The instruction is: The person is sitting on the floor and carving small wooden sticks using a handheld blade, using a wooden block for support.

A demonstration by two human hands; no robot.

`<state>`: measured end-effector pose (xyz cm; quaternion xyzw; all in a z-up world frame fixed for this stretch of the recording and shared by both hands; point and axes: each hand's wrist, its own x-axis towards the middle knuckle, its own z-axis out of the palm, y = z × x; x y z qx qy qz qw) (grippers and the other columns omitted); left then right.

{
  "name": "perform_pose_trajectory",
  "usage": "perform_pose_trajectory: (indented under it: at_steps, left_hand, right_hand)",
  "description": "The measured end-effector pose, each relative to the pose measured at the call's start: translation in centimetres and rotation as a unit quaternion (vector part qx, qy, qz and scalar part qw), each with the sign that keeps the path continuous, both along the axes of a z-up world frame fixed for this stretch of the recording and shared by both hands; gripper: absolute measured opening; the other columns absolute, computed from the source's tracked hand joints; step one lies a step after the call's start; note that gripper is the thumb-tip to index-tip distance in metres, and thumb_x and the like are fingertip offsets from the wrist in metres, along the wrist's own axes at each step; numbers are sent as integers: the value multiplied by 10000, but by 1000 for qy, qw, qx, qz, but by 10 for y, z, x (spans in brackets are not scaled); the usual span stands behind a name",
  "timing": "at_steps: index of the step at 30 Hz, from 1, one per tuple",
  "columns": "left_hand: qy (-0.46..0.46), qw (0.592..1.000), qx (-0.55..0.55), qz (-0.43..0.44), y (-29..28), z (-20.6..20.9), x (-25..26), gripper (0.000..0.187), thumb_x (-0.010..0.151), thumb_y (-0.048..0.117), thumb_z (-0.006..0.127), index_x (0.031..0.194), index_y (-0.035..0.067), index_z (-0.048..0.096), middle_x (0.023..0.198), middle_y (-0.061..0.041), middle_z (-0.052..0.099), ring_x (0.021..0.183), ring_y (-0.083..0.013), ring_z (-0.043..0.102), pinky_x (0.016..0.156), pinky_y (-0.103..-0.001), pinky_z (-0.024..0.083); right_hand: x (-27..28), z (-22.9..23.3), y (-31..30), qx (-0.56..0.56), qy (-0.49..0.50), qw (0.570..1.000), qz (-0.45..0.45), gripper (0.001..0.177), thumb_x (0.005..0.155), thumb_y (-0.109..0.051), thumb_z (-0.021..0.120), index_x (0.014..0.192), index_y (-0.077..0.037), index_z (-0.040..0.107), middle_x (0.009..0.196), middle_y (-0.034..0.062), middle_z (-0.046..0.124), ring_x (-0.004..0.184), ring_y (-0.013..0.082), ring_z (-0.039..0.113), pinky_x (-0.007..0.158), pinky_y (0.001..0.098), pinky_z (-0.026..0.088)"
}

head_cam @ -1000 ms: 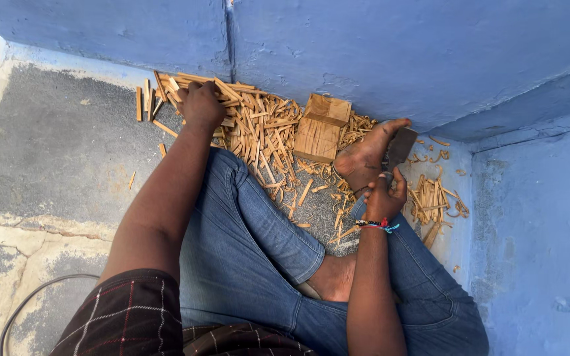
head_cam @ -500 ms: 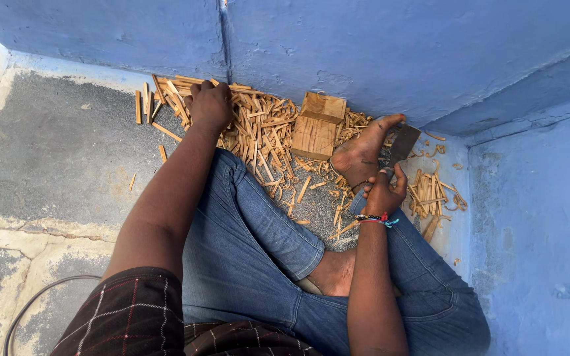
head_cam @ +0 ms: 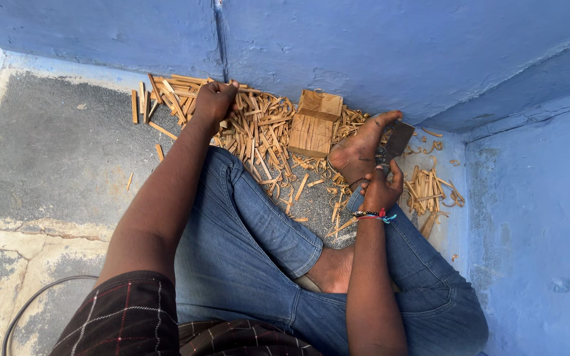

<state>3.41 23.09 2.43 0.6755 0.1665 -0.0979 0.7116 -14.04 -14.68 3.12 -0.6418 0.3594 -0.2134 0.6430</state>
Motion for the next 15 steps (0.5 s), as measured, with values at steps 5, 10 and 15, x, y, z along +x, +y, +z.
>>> perform_pose_trajectory:
  at_steps: [5,10,15]
  left_hand:
    - [79,996,-38,-10,0,0,4,298,987,317,720,842,115,555,642,-7,620,489,-79,578,436,-245,485]
    - [87,996,-27,-19,-3,-5,4,293,979,304,733,859,105,554,674,-22,643,497,-94,599,444,-266,499]
    - [54,995,71,-32,-2,-20,9,227,986,272,648,849,96,606,688,-54,680,498,-131,599,473,-327,524]
  right_hand:
    - [3,-1,1,-4,4,1000,1,448,970,-90,631,1412,-109,559,714,27,647,463,53,529,391,209,426]
    - [2,-2,0,-12,10,1000,8,450,977,-97,636,1419,-119,553,731,24,651,484,48,540,402,205,435]
    - [3,-13,-5,-3,-13,1000,8,435,966,-104,656,1393,-120,573,717,23,645,473,61,531,392,208,416]
